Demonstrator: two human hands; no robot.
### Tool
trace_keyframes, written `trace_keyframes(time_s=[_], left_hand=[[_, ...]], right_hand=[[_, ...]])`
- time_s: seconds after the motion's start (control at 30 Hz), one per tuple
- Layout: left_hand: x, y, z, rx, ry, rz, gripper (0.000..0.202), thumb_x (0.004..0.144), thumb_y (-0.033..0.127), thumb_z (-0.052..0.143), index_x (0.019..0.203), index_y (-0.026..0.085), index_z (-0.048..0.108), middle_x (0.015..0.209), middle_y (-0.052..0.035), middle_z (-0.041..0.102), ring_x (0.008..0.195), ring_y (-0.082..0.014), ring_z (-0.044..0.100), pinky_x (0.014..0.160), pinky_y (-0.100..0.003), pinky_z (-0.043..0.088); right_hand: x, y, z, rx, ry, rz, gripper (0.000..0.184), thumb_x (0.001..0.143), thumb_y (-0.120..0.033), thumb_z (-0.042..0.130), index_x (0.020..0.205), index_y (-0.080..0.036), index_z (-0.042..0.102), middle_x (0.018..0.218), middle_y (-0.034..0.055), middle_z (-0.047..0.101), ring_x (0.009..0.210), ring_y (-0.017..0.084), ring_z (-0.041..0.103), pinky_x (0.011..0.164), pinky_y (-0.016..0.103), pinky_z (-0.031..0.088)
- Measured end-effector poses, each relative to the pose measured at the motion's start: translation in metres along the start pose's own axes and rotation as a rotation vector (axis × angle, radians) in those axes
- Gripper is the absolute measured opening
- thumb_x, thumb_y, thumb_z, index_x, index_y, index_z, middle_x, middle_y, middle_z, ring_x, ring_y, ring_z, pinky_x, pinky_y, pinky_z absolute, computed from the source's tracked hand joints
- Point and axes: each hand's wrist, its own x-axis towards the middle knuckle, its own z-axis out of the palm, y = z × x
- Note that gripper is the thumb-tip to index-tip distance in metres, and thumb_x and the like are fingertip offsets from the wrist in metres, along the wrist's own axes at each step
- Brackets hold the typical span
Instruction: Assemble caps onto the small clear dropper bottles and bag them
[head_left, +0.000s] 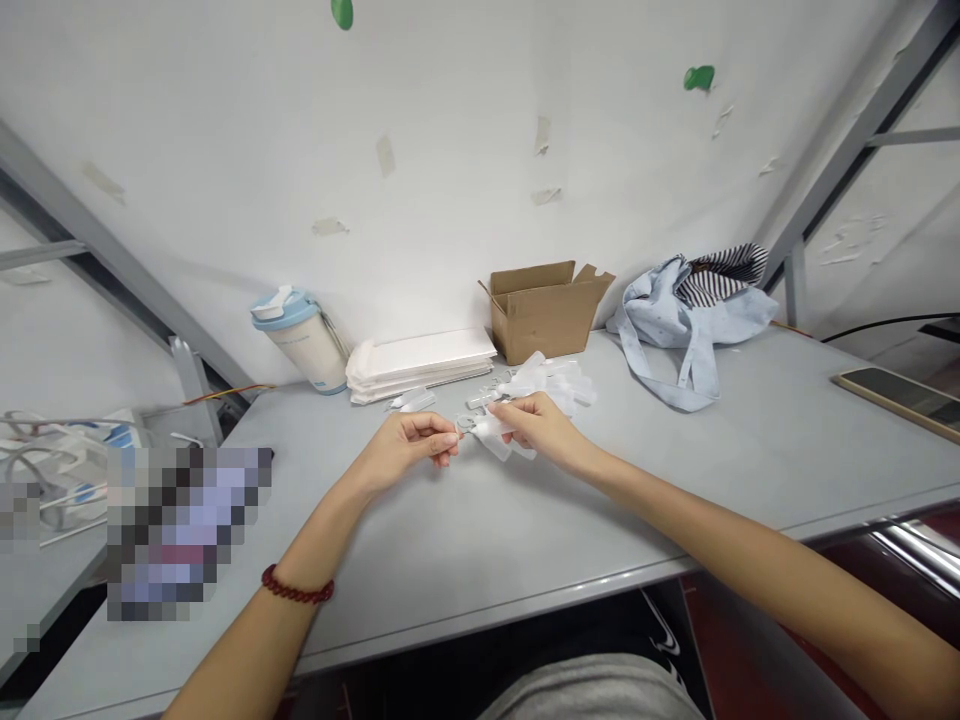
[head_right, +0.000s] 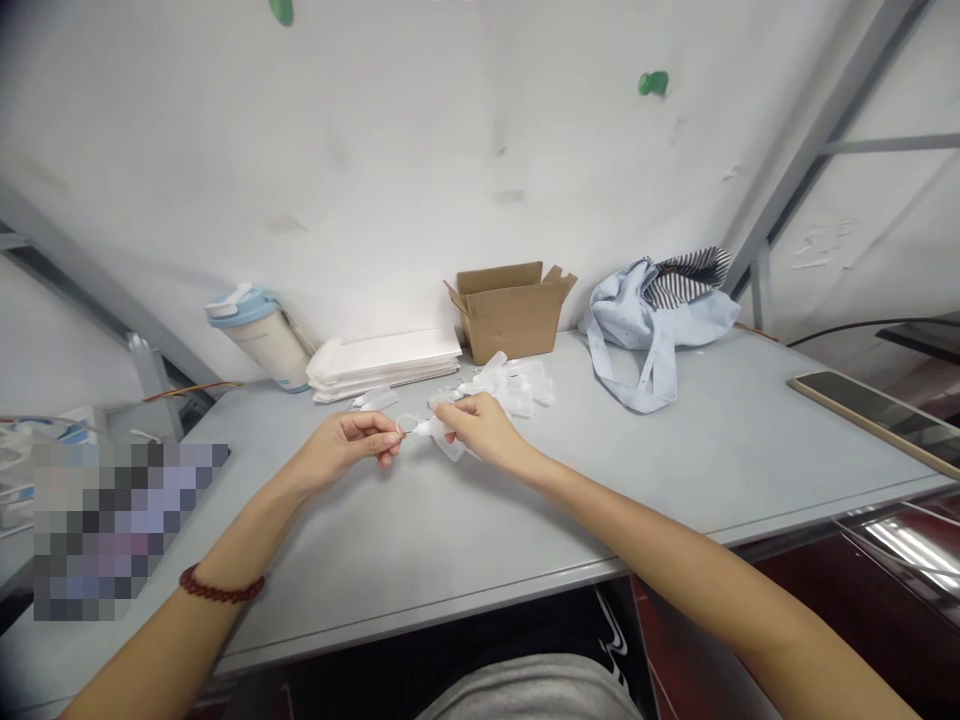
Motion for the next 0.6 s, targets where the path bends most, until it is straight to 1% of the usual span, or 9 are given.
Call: trace_keyframes(time_s=[0.17, 0.3, 0.37, 0.5, 0.6], left_hand=[[0.0007, -0.0020, 0.0022, -0.037, -0.020, 0.009, 0.022, 0.075, 0.036, 0.066, 0.076, 0.014, 0.065, 0.068, -0.0015, 0.063, 0.057, -0.0113, 0.055, 0.061, -0.026, 0.046], [0.0000, -0.0024, 0.0030, -0.019, 0.001, 0.004, 0.025, 0.075, 0.039, 0.066, 0.077, 0.014, 0.065, 0.069, -0.0025, 0.063, 0.058, -0.0123, 0.055, 0.061, -0.027, 0.046], [-0.0001, -0.0026, 0.0031, -0.015, 0.015, 0.008, 0.026, 0.075, 0.040, 0.066, 0.076, 0.014, 0.065, 0.069, -0.0029, 0.064, 0.058, -0.0124, 0.055, 0.061, -0.027, 0.046], [-0.0002, -0.0023, 0.0034, -0.037, 0.020, 0.015, 0.024, 0.075, 0.038, 0.066, 0.074, 0.015, 0.065, 0.069, -0.0018, 0.063, 0.058, -0.0115, 0.054, 0.061, -0.026, 0.046], [-0.0006, -0.0015, 0.0039, -0.067, 0.017, 0.018, 0.022, 0.075, 0.037, 0.067, 0.074, 0.015, 0.065, 0.068, -0.0006, 0.062, 0.057, -0.0104, 0.054, 0.060, -0.025, 0.045]], right_hand=[[0.0007, 0.0001, 0.0003, 0.044, -0.031, 0.024, 0.047, 0.081, -0.046, 0.051, 0.046, -0.018, 0.039, 0.041, -0.0074, 0.025, 0.040, 0.006, 0.024, 0.043, 0.024, 0.016], [-0.0004, -0.0020, 0.0001, 0.049, -0.035, 0.039, 0.047, 0.081, -0.046, 0.051, 0.046, -0.018, 0.039, 0.041, -0.0070, 0.027, 0.039, 0.006, 0.024, 0.043, 0.024, 0.016], [-0.0012, -0.0025, 0.0001, 0.040, -0.032, 0.035, 0.047, 0.081, -0.047, 0.051, 0.046, -0.018, 0.040, 0.042, -0.0067, 0.029, 0.040, 0.006, 0.024, 0.043, 0.024, 0.016], [-0.0024, -0.0031, 0.0007, 0.010, -0.024, 0.003, 0.048, 0.082, -0.047, 0.050, 0.045, -0.018, 0.041, 0.040, -0.0069, 0.026, 0.041, 0.007, 0.029, 0.045, 0.024, 0.021], [-0.0033, -0.0043, 0.0017, -0.029, -0.017, -0.001, 0.047, 0.082, -0.046, 0.049, 0.046, -0.017, 0.045, 0.040, -0.0064, 0.029, 0.041, 0.006, 0.027, 0.044, 0.024, 0.020]])
